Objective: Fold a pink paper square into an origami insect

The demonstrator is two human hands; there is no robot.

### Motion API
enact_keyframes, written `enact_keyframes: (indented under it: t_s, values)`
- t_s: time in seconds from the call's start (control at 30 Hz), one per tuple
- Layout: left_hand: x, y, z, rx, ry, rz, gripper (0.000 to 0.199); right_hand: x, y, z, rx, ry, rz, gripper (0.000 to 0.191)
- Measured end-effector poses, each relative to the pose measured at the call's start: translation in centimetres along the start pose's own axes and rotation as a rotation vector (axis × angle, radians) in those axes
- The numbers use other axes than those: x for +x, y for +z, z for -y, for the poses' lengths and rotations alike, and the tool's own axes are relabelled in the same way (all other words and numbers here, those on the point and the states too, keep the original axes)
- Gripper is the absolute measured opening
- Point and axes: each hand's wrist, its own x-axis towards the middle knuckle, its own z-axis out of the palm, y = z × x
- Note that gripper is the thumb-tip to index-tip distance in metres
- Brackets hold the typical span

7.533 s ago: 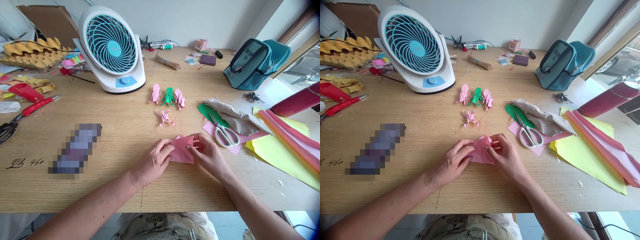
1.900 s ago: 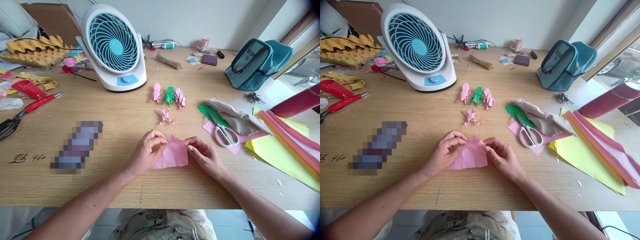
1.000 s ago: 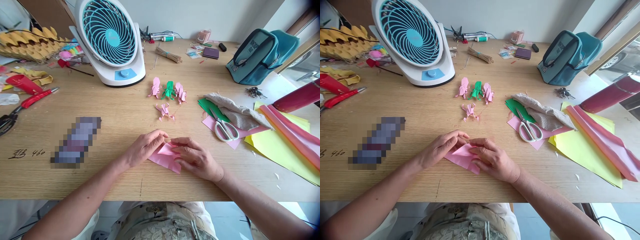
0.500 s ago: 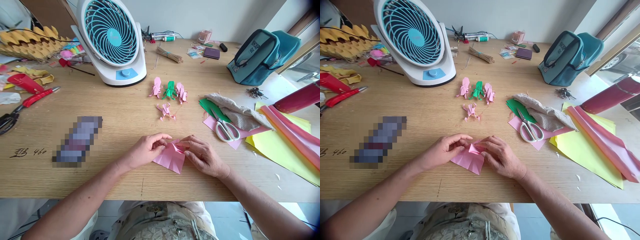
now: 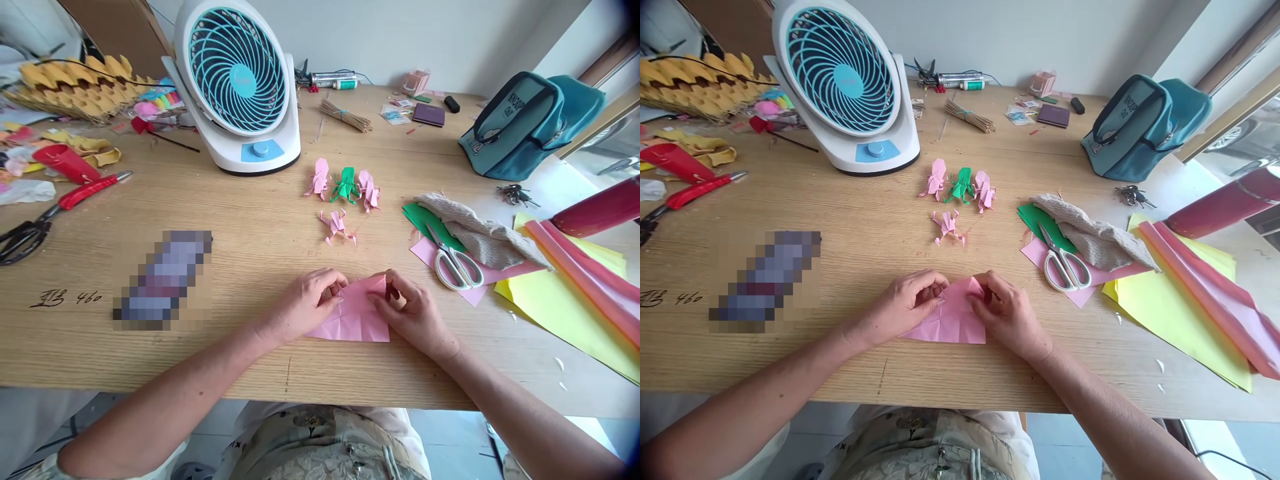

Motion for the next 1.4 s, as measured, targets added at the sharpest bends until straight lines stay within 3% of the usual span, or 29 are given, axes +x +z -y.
enact_keyframes:
  t_s: [0.1,0.23,0.37,0.5,0.6,0.7,0.87,0.97,1.13,1.23,1.4]
  values:
    - [0.1,0.4,0.0,0.016,-0.026,-0.009,0.012,-0.1,0.0,0.1,-0.022,-0.126,-0.044,0.016]
    - [0.3,0.7,-0.2,0.060,-0.044,-0.094,0.006,-0.4,0.1,0.4,-0.027,-0.290,0.057,0.029]
    - [0.4,0.0,-0.4,-0.011,-0.140,-0.051,0.003,-0.6,0.0,0.7,-0.042,-0.355,0.155,0.037]
    - [0.6,-1.7,-0.3,-0.306,-0.297,-0.014,0.025,-0.4,-0.2,0.9,-0.032,-0.424,0.259,0.040]
    - [0.8,-3.0,0.1,-0.567,-0.423,0.136,0.061,-0.2,0.0,0.8,-0.111,-0.512,0.302,0.045]
    - [0.9,-3.8,0.1,-0.636,-0.402,0.261,0.072,-0.1,0.3,0.7,-0.174,-0.575,0.307,0.045]
    - [0.9,-3.8,0.2,-0.479,-0.304,0.262,0.043,0.8,0.4,1.5,-0.092,-0.535,0.418,0.038]
    - [0.7,-3.5,0.4,-0.434,-0.338,0.208,0.025,2.5,0.1,2.2,-0.233,-0.583,0.451,0.033]
    - [0.4,-4.1,0.4,-0.316,-0.375,0.148,0.019,5.3,-0.9,2.5,-0.431,-0.535,0.549,0.023]
    - [0.1,-4.7,0.3,-0.186,-0.383,0.167,0.016,5.7,-1.4,2.2,-0.310,-0.457,0.576,0.014]
    - [-0.4,-4.8,0.1,0.006,-0.409,0.132,0.013,4.6,-1.2,1.6,0.001,-0.261,0.639,0.023]
